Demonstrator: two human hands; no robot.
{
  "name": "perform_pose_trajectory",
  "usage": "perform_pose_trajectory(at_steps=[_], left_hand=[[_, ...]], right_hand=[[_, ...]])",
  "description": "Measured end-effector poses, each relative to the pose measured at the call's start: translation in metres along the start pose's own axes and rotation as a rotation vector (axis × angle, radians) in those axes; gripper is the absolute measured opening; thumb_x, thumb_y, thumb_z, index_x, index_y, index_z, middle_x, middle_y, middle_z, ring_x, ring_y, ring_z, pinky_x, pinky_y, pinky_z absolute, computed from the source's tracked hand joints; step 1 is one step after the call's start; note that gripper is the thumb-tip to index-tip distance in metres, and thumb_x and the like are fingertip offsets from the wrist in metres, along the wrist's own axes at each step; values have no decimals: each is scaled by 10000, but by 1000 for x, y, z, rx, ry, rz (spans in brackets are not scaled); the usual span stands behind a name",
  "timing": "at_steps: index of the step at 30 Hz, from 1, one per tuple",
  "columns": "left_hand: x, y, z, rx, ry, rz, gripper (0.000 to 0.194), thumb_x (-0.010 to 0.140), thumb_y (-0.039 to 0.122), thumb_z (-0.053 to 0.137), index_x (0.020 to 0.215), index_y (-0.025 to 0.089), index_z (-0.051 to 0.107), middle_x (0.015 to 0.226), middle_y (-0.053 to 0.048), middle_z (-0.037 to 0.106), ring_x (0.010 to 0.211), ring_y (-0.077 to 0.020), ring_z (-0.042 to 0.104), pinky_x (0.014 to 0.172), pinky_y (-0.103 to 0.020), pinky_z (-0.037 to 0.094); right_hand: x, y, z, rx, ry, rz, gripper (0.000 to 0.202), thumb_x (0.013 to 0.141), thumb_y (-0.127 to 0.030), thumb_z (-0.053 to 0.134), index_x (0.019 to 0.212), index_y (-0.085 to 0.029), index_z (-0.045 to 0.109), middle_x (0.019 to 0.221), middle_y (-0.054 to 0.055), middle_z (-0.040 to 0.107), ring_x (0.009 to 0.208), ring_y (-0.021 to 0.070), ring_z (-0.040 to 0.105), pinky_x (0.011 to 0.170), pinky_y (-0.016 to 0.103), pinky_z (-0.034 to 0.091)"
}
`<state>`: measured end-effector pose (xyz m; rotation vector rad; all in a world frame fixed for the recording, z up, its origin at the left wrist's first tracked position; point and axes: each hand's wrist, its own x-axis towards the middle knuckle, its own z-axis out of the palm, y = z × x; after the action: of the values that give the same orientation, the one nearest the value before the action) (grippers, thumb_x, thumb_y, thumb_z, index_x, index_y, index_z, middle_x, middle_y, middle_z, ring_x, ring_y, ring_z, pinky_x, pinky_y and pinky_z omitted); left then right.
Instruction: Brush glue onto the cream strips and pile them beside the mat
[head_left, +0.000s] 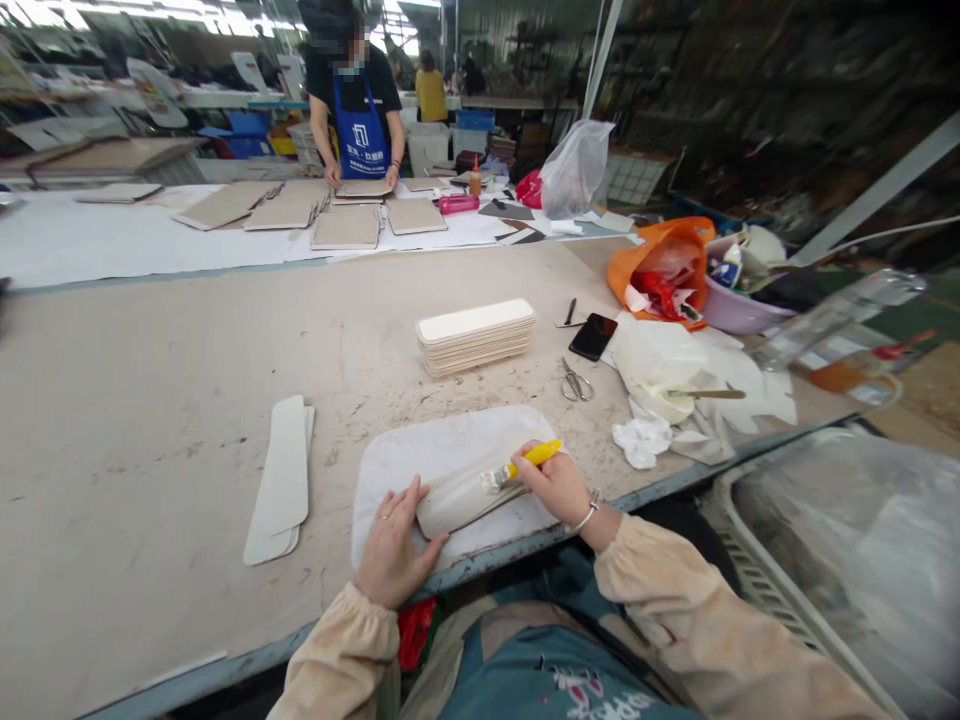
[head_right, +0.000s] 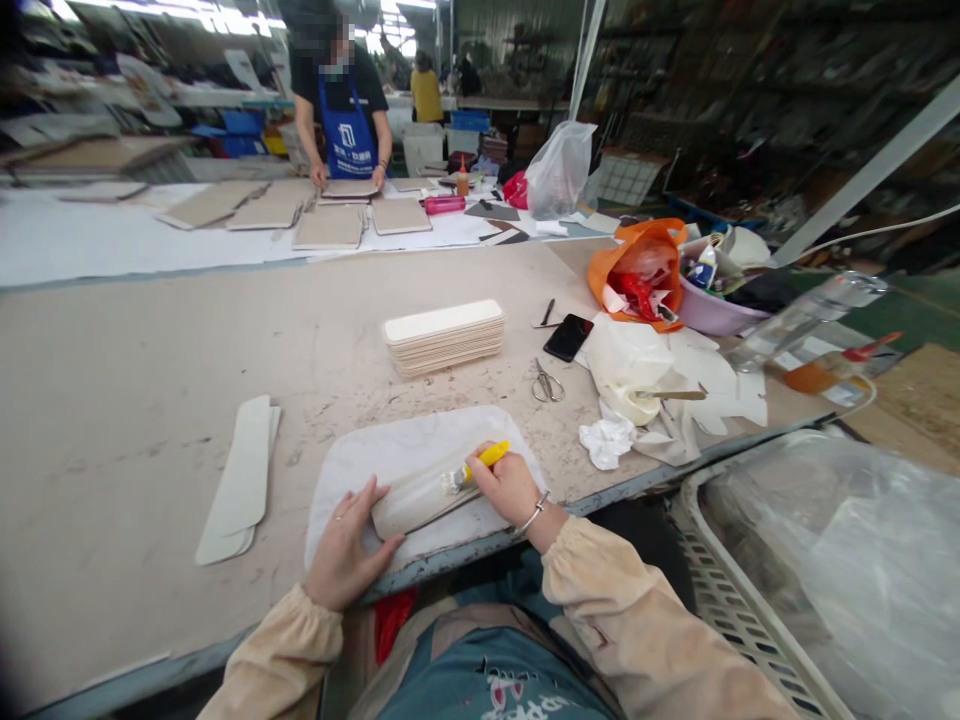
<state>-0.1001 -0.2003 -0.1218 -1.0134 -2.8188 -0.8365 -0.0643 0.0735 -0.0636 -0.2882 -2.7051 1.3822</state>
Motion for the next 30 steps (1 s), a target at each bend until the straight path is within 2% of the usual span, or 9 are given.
perform_pose_trajectory(at_steps=[5, 7, 10, 13, 19, 21, 24, 27, 30], left_hand=[[1, -1, 1, 26, 12, 15, 823, 779, 375, 598, 1436, 200, 134, 1256, -114, 579, 1172, -275, 518, 1057, -536, 342], [1, -1, 1, 32, 24, 26, 819, 780, 379, 596, 1434, 196, 137, 1249, -118, 584, 1166, -277, 523, 1049, -538, 352], [1, -1, 2, 45, 33, 51, 818, 778, 385, 595, 1433, 191, 146, 1256, -132, 577, 1174, -293, 519, 1034, -548, 364], [0, -3, 3, 47, 36, 68, 824, 768, 396, 603, 1432, 197, 159, 1279, -139, 559, 1185, -309, 509, 1031, -557, 362], [-1, -5, 4, 9, 31, 44, 856, 760, 414, 610, 1442, 202, 139, 1281, -124, 564, 1187, -307, 508, 1043, -550, 346], [-1, -4, 4, 5, 34, 45, 868, 756, 414, 615, 1443, 195, 131, 1270, -125, 573, 1188, -306, 508, 1043, -546, 348], [-1, -3, 3, 13, 32, 56, 863, 762, 399, 607, 1443, 190, 120, 1265, -133, 577, 1181, -304, 516, 1028, -547, 364], [-1, -3, 3, 20, 29, 56, 856, 765, 403, 600, 1441, 192, 119, 1261, -137, 579, 1166, -308, 529, 1015, -554, 375], [-1, -3, 3, 21, 33, 51, 858, 762, 414, 606, 1439, 188, 130, 1259, -135, 579, 1171, -307, 522, 1025, -555, 366]], right_hand=[[9, 24, -41, -226, 128, 13, 326, 860, -406, 406, 740, -178, 606, 658, 24, 637, 530, 145, 578, 561, 258, 413], [8, 24, -53, -335, 145, -17, 330, 872, -400, 401, 759, -176, 617, 692, 37, 653, 527, 146, 578, 550, 260, 404], [1, 15, -60, -457, 181, -131, 293, 902, -363, 401, 872, -181, 629, 793, 60, 672, 664, 169, 617, 637, 264, 424], [-11, 3, -48, -603, 140, -246, 241, 918, -304, 406, 954, -190, 616, 822, 76, 666, 784, 186, 608, 713, 270, 422], [-35, -17, 8, -816, -142, -413, 100, 827, -152, 486, 826, -171, 585, 714, 66, 605, 708, 191, 554, 623, 274, 404], [-44, -31, 26, -743, -186, -484, 86, 830, -182, 491, 815, -171, 575, 718, 64, 602, 712, 191, 554, 633, 278, 408], [-52, -54, 46, -435, -205, -486, 157, 888, -270, 448, 865, -186, 578, 758, 43, 628, 741, 168, 581, 676, 260, 424], [-45, -60, 54, -57, -175, -278, 204, 917, -316, 413, 895, -208, 585, 766, 5, 645, 714, 130, 603, 675, 221, 438], [-24, -37, 40, 161, -77, 25, 224, 888, -323, 427, 793, -199, 588, 551, -37, 574, 541, 117, 565, 592, 213, 445]])
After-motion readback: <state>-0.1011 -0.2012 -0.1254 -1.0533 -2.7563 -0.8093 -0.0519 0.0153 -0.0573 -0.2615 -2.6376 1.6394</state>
